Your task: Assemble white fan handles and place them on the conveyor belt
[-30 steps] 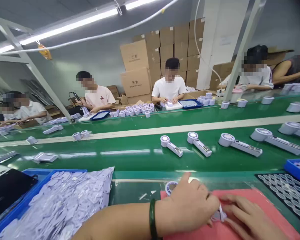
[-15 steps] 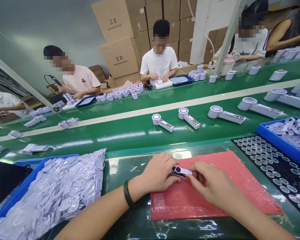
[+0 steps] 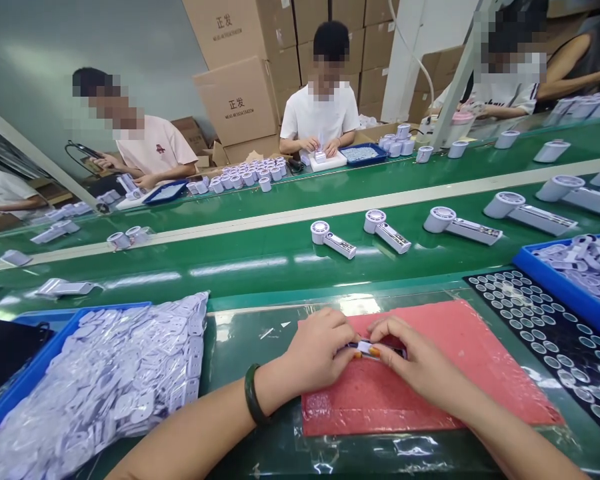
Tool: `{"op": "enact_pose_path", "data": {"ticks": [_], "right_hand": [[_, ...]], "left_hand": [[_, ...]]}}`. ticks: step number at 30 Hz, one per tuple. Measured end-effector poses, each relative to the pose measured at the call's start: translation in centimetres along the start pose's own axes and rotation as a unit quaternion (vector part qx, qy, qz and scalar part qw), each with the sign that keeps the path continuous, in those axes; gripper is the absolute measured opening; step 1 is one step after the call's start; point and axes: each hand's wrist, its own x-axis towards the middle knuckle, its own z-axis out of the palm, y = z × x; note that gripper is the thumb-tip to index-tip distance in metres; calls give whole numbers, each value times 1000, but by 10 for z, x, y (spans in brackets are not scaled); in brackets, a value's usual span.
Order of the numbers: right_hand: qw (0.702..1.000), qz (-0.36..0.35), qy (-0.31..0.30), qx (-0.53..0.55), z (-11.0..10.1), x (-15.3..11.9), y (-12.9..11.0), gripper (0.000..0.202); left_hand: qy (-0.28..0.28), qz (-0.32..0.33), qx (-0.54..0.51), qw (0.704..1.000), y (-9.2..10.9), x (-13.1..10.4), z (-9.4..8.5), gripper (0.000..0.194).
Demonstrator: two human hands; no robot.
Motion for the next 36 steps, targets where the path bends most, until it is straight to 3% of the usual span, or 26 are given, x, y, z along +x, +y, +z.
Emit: {"op": "enact_pose_path", "data": {"ticks": [3, 7, 12, 18, 25, 31, 36], "right_hand": [[1000, 10, -18, -17, 1, -7, 3, 29], [996, -25, -38, -71, 5, -14, -2, 29], [994, -53, -11, -90, 10, -13, -5, 25], [992, -70, -9, -109, 11, -23, -4, 29], [990, -71, 0, -121, 14, -27, -9, 27], [992, -63, -11, -107, 14, -23, -14, 16], [994, -51, -20, -91, 13, -23, -9, 17]], "left_hand": [[-3, 13, 12, 1000, 9, -10, -1, 22], [-2, -29, 25, 999, 21, -19, 5, 31], [27, -70, 34, 997, 28, -18, 14, 27], [14, -85, 5, 996, 34, -21, 7, 39], [45, -129, -23, 990, 41, -28, 12, 45], [91, -128, -60, 986, 44, -27, 18, 37], [38, -102, -66, 992, 41, -24, 11, 39]]}}
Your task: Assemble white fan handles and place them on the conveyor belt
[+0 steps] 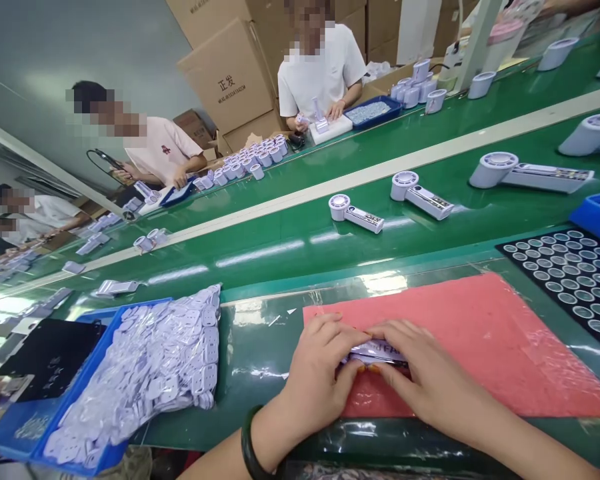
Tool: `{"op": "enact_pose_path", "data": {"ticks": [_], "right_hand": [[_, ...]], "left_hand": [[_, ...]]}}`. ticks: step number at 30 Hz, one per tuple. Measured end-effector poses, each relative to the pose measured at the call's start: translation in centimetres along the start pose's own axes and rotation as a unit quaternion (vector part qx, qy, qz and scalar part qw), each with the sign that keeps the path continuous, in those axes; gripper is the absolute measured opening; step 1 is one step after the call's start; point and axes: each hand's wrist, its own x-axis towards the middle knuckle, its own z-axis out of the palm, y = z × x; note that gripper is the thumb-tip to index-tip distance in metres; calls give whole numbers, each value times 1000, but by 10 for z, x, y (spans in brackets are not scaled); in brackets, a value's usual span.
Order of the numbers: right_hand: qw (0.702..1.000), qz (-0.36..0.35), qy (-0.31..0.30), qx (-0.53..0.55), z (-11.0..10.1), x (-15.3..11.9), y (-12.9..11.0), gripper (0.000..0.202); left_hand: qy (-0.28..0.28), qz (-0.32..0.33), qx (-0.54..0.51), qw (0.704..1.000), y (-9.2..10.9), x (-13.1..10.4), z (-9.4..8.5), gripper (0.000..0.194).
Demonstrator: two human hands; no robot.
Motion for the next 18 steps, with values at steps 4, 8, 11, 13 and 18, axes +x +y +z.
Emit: {"op": "enact_pose_path", "data": {"ticks": [4, 8, 11, 13, 18], "right_hand": [[1000, 1, 2, 24, -1, -3, 8, 27], [996, 7, 85, 4, -9, -5, 9, 26], [994, -7, 110, -20, -10, -6, 3, 22], [995, -22, 91, -23, -4, -6, 1, 22], [995, -60, 7, -78, 19, -1, 3, 26]], "left_hand": [[-45, 9, 125, 991, -3, -4, -4, 52], [-88, 55, 287, 952, -9, 6, -16, 29], [-112, 98, 366, 919, -25, 39, -41, 25], [-88, 101, 421, 897, -44, 72, -63, 24], [11, -6, 453, 891, -105, 152, -97, 23]]}}
